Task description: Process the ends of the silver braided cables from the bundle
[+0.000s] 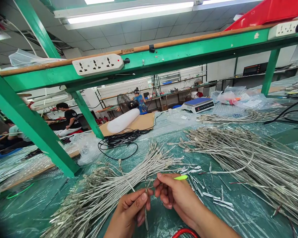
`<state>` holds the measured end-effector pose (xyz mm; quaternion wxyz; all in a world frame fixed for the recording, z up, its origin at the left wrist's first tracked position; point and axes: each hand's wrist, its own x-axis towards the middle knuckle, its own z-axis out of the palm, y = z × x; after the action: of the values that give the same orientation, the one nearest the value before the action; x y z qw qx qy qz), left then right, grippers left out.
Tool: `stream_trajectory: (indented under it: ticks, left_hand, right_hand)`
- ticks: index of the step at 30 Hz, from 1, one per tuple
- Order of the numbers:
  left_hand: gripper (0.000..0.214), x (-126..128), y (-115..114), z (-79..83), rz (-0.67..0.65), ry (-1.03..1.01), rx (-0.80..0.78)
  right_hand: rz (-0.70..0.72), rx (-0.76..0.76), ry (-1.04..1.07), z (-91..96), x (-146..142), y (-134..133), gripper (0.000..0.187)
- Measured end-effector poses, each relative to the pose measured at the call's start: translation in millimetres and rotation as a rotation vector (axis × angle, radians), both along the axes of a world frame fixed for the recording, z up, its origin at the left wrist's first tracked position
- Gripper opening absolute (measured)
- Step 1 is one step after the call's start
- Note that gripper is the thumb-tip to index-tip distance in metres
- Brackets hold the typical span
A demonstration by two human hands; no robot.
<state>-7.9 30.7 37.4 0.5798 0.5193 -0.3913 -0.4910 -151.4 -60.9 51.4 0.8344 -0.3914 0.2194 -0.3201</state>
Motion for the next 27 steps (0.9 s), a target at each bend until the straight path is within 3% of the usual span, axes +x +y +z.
stream_trajectory:
  ticks: [10,19,27]
  left_hand:
    - [0.043,3,-3,-10.3,-0.106,0.041,0.031]
    - [0.028,-2,-1,-4.7,0.061,0.022,-0.024]
    - [0.027,-7,-1,4.5,0.093,0.147,-0.052]
  right_hand:
    - [0.016,0.035,-0.049,-7.4,6,5,0.034]
    - [0.057,-0.06,-0.033,0.7,-1,9,0.033]
    - [-0.091,-0.188,0.042,3.9,-6,2,0.036]
